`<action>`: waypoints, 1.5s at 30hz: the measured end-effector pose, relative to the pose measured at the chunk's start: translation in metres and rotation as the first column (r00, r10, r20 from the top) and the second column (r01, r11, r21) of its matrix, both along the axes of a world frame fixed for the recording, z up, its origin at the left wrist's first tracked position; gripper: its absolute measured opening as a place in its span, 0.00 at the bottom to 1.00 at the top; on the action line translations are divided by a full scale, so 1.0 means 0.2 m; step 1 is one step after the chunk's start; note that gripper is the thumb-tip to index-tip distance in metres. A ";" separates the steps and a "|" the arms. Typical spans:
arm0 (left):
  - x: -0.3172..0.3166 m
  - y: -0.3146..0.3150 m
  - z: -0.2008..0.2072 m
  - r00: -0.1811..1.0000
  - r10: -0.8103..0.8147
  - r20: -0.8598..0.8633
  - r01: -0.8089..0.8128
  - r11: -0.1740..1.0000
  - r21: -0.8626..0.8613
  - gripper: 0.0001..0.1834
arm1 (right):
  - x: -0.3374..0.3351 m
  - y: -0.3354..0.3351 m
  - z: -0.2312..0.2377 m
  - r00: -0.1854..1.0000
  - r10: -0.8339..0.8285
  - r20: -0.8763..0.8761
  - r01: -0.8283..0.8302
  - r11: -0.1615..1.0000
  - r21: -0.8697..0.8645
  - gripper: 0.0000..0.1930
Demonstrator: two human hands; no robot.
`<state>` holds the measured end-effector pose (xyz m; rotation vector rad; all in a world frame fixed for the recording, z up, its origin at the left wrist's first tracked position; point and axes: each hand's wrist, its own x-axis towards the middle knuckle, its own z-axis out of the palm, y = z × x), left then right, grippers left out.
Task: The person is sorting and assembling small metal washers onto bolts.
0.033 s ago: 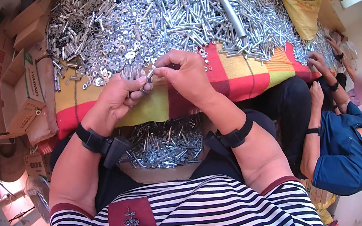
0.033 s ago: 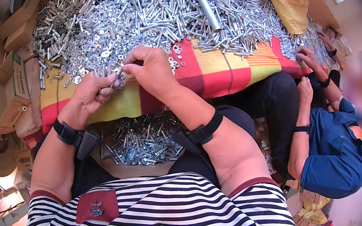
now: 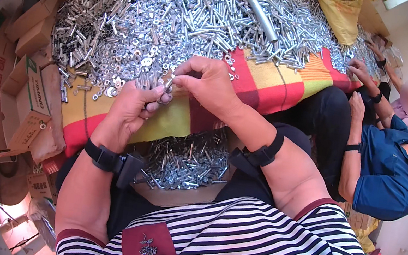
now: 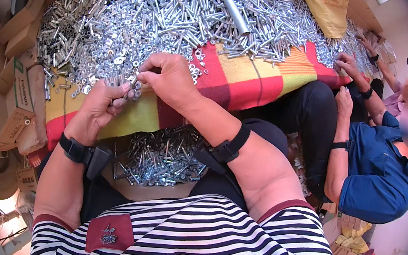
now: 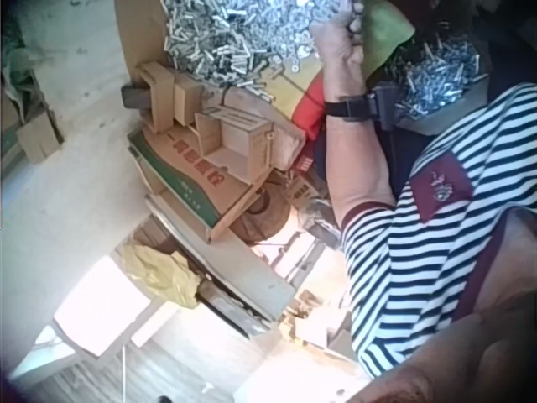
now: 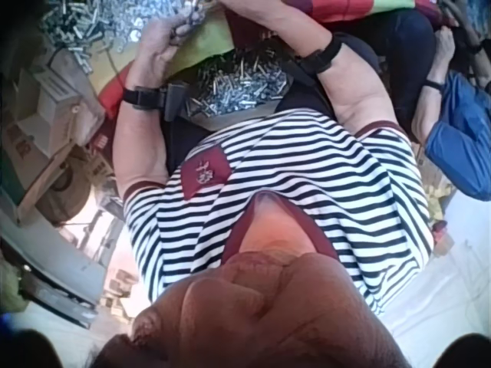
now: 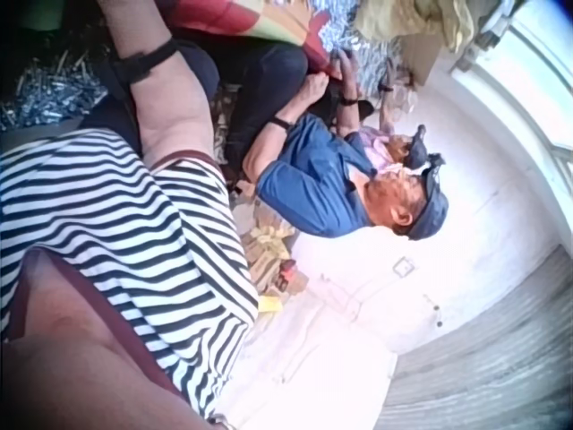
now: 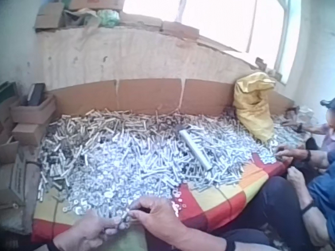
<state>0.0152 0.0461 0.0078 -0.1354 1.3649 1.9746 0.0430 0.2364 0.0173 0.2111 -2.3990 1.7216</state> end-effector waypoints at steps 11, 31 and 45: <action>-0.04 -0.03 0.02 0.918 -0.020 -0.397 -0.077 0.971 -0.227 0.04 | -0.07 -0.08 -0.06 1.000 0.001 0.012 -0.002 0.998 0.060 0.13; -0.03 -0.05 0.06 0.981 0.032 -0.190 -0.044 0.997 -0.060 0.05 | -0.04 -0.05 0.01 0.993 0.079 -0.092 -0.084 0.995 -0.049 0.09; -0.08 -0.09 0.06 0.991 -0.075 -0.110 0.072 0.997 -0.033 0.01 | -0.02 -0.07 0.01 0.994 0.096 0.055 -0.087 0.985 -0.150 0.05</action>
